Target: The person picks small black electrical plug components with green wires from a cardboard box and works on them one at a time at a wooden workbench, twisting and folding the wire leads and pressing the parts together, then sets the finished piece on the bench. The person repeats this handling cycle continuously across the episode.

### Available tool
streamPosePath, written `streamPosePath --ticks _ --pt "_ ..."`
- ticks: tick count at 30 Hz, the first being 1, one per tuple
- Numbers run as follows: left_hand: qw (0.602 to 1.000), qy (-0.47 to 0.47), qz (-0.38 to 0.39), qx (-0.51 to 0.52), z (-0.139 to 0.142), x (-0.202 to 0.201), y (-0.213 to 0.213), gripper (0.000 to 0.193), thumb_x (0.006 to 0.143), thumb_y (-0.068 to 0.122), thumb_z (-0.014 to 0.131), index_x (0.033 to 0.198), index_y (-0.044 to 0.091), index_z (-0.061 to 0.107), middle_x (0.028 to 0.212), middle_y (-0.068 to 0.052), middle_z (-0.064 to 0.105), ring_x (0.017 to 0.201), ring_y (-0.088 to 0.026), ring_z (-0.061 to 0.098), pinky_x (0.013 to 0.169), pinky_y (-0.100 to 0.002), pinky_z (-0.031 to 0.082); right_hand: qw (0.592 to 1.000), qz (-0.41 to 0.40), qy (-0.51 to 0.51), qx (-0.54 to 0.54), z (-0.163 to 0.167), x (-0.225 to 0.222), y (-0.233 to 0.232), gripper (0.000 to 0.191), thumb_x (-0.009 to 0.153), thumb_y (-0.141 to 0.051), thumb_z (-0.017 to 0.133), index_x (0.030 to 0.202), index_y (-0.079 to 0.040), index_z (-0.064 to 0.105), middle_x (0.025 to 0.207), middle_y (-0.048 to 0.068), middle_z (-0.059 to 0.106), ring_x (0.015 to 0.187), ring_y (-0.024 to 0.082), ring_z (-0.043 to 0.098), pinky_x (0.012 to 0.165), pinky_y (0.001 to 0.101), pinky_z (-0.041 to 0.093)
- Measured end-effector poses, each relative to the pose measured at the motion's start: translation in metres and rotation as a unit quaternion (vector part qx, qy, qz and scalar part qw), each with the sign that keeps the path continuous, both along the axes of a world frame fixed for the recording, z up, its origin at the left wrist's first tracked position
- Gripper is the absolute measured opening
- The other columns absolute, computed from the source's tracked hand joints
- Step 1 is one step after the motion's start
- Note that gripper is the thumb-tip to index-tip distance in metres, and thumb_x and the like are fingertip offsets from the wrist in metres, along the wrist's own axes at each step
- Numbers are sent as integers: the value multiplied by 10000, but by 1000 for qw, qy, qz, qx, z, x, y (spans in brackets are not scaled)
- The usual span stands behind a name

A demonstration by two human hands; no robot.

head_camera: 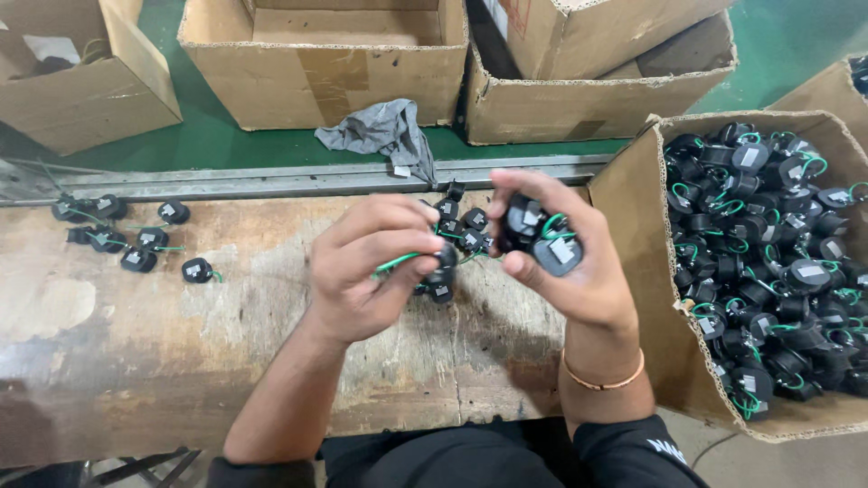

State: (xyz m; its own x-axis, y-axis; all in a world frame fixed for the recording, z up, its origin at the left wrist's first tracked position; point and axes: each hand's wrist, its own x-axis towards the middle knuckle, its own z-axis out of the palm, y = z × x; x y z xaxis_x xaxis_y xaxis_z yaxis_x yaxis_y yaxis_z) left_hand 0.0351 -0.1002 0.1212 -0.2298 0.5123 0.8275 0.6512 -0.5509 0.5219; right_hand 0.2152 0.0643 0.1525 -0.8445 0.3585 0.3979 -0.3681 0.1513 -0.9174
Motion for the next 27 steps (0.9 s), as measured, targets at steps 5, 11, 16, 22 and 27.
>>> streamPosePath --ticks 5,11,16,22,27 --pt "997 13 72 9 27 26 25 271 830 -54 814 1061 72 749 971 -45 671 866 -221 651 704 -315 531 973 -21 -6 228 -4 -11 -2 449 891 -184 849 1239 -1 634 1207 120 629 1147 225 614 1027 346 501" --pt "987 110 54 107 14 15 25 347 740 -35 778 1076 27 718 1014 -103 667 890 -270 698 772 -385 608 980 9 -19 197 -7 -16 1 427 818 -127 895 1151 -8 656 1181 123 641 1152 238 616 1045 364 491" --pt "990 92 5 103 10 11 24 303 848 -83 759 1125 15 686 1132 -136 692 987 -273 744 860 -389 650 989 -30 -23 144 -8 -8 -4 383 782 -69 906 1089 -14 683 1114 118 654 1134 221 608 1016 347 479" --pt "996 80 -25 20 18 3 20 265 868 104 835 1057 44 659 1180 -145 703 1034 -288 721 858 -361 598 975 -128 -7 183 -2 -9 -8 370 787 -52 889 1083 -20 671 1092 114 659 1074 204 605 993 348 495" --pt "1000 1 31 5 18 16 26 322 855 115 908 914 61 596 965 -74 693 899 -228 686 745 -319 559 956 -135 -31 260 3 -14 -21 364 770 -67 878 1077 -39 684 1097 118 652 1075 213 634 957 337 510"
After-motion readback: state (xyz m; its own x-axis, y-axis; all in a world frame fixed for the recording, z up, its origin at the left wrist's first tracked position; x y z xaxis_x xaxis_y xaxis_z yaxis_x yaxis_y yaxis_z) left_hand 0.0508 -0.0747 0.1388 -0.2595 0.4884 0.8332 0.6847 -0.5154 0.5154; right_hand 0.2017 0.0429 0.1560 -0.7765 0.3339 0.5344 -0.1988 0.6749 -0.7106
